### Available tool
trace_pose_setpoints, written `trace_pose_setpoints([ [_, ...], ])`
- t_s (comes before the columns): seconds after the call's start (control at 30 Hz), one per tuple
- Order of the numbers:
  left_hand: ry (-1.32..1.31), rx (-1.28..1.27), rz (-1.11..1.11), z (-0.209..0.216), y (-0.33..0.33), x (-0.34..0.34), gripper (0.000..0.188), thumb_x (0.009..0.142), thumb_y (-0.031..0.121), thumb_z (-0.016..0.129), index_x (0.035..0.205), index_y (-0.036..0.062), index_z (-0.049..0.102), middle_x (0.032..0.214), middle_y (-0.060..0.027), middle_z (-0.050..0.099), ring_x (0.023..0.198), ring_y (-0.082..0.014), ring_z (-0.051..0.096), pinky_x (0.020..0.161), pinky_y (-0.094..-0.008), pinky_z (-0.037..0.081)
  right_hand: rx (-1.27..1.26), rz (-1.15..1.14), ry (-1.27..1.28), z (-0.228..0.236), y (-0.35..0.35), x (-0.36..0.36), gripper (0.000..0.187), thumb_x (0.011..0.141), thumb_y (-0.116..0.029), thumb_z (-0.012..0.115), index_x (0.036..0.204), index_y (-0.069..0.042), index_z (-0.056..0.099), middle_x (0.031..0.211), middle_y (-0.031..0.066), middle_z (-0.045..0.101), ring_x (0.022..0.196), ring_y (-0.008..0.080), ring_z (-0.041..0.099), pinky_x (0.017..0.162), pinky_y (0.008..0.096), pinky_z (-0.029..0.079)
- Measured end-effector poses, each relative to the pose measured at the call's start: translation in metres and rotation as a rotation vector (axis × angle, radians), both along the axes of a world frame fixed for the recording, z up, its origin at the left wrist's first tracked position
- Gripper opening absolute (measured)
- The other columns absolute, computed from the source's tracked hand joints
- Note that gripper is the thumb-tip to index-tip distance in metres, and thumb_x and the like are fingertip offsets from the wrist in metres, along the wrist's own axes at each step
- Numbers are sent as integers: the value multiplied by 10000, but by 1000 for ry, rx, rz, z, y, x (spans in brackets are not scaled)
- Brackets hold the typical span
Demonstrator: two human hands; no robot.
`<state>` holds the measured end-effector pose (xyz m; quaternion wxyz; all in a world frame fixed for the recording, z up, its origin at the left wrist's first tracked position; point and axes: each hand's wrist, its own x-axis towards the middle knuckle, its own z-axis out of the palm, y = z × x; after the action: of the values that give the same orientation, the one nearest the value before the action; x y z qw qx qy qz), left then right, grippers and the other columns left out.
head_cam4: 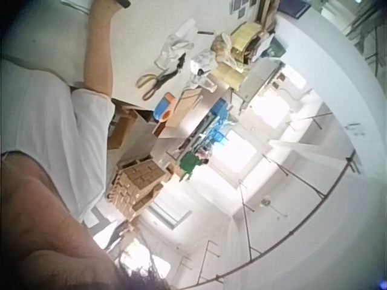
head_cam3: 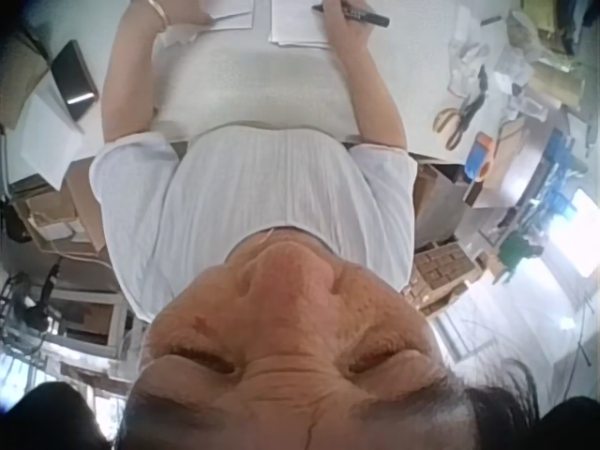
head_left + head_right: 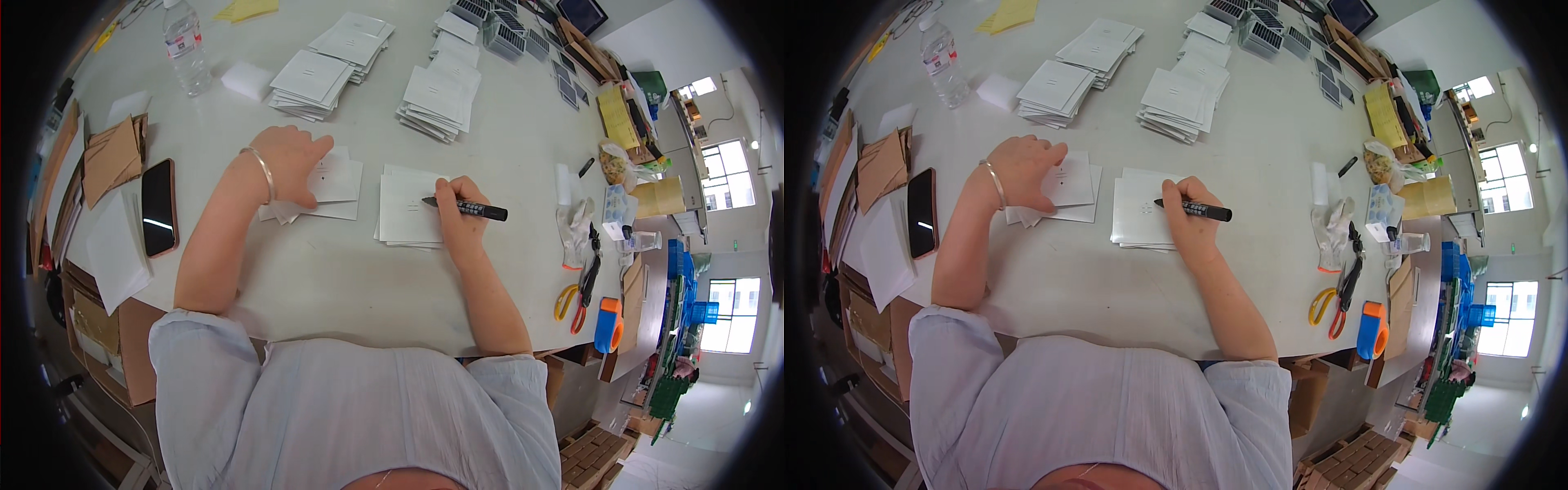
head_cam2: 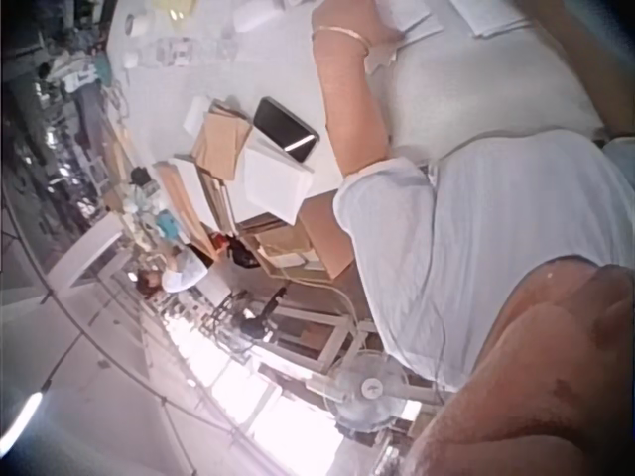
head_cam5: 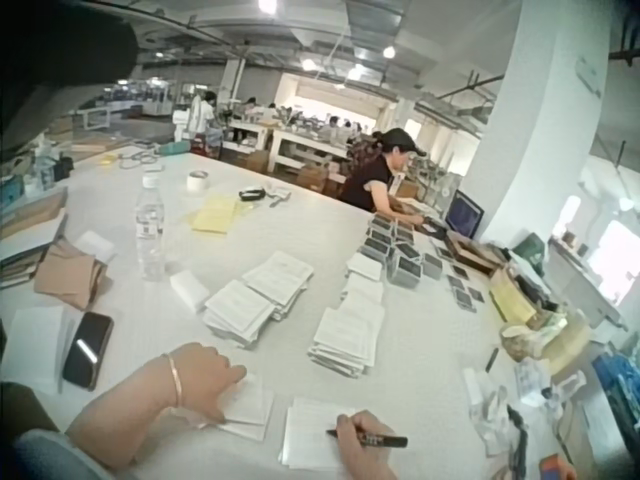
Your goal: Marking small white cards with a black marker and organizing them into stacks on a large table.
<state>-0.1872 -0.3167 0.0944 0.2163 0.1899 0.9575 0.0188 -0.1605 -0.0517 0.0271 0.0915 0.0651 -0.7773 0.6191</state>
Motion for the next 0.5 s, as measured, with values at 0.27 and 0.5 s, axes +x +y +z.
trace_pose_setpoints([
  [0.27,213,469,-222,-27,53,20,641,567,395,783,1062,63,547,1249,-148,489,1179,-311,438,926,-438,387,170,-7,12,0,-10,0,213,829,-108,648,677,-7,538,594,18,532,556,62,431,509,239,372],
  [0.5,350,470,-296,-45,71,29,610,643,402,714,1070,5,533,1249,-176,486,1153,-286,450,946,-397,377,236,-16,40,1,-13,0,210,819,-97,654,670,-12,534,578,25,524,539,74,432,501,251,374],
])
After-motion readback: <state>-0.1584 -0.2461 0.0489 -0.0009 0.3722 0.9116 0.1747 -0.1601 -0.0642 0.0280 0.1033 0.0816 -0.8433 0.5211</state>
